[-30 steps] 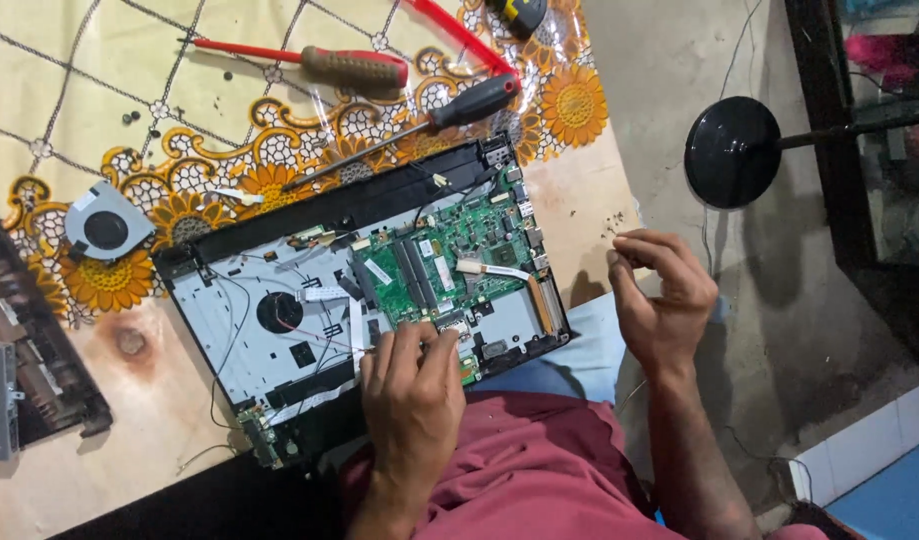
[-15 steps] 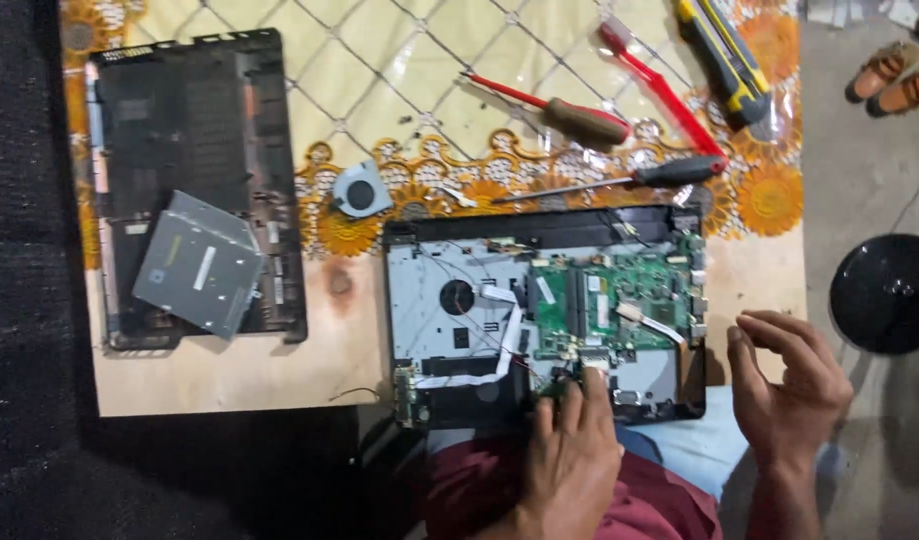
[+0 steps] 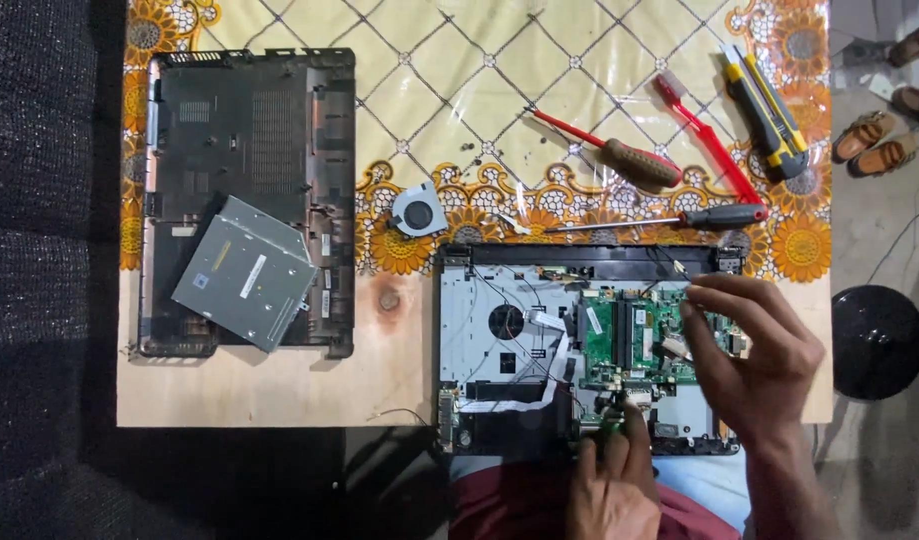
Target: Reconnecting internal ribbon cables and other components to a laptop motherboard.
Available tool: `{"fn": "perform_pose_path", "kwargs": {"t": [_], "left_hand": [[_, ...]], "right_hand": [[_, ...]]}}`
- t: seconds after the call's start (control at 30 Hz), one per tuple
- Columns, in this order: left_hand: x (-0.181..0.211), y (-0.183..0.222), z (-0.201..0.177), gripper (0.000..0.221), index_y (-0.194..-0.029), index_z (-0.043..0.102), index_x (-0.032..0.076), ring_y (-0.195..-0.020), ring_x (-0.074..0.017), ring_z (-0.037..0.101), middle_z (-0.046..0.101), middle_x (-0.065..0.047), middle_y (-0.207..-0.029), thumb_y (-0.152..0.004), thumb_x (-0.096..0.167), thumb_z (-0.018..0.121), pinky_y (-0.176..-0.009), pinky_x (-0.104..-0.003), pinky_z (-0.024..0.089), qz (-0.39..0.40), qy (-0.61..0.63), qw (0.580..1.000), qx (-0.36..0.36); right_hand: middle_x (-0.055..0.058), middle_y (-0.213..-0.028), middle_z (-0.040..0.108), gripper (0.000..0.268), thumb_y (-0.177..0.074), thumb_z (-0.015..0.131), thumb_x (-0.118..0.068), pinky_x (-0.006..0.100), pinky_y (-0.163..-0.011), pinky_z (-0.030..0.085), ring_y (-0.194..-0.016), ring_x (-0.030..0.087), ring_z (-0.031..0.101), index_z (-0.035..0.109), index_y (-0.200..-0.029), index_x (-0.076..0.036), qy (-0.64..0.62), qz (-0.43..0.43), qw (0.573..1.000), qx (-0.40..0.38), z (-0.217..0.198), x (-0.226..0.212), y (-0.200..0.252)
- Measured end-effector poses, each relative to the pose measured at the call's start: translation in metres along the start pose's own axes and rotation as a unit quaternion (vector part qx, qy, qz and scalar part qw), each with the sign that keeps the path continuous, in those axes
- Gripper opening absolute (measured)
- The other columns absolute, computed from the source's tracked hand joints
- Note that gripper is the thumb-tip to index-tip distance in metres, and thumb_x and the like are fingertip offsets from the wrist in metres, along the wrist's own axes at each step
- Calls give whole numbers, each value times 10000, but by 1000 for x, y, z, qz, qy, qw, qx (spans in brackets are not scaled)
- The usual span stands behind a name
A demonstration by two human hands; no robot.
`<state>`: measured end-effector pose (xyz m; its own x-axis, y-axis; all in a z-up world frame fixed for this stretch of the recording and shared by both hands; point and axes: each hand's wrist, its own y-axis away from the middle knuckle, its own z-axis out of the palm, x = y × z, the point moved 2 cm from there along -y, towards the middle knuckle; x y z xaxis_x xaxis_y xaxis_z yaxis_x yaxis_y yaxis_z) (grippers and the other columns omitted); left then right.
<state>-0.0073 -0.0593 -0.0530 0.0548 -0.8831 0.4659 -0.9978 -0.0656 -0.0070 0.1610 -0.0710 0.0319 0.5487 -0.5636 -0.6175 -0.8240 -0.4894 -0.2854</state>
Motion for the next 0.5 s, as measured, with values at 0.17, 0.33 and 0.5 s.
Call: {"fn": "perform_pose_path", "kwargs": {"t": [0.17, 0.33, 0.5], "left_hand": [[-1, 2, 16, 435, -1238, 590, -170, -762, -245, 486, 553, -227, -1187, -832, -14, 598, -719, -394, 425, -7, 29, 998, 63], [5, 13, 49, 570, -1385, 355, -227, -949, -359, 459, 324, -319, -1452, -901, 17, 532, -833, -466, 338, -5, 156, 987, -49], [-1, 5, 17, 323, -1172, 639, -127, -709, -170, 488, 640, -167, -1187, -927, 76, 696, -591, -289, 391, -35, -7, 987, 155]], "right_hand": [[143, -1054, 697, 115, -821, 713, 23, 315, -747, 550, -883, 218, 665, 711, -935, 8, 17, -35, 998, -48, 37, -17, -42], [155, -1001, 700, 82, -835, 684, 16, 322, -741, 616, -846, 245, 691, 708, -911, 1, 15, -39, 991, -126, 101, -4, -95], [144, -961, 696, 147, -859, 720, -142, 263, -583, 600, -700, 199, 677, 733, -943, -23, -19, 30, 983, -179, 159, -7, -137]]}}
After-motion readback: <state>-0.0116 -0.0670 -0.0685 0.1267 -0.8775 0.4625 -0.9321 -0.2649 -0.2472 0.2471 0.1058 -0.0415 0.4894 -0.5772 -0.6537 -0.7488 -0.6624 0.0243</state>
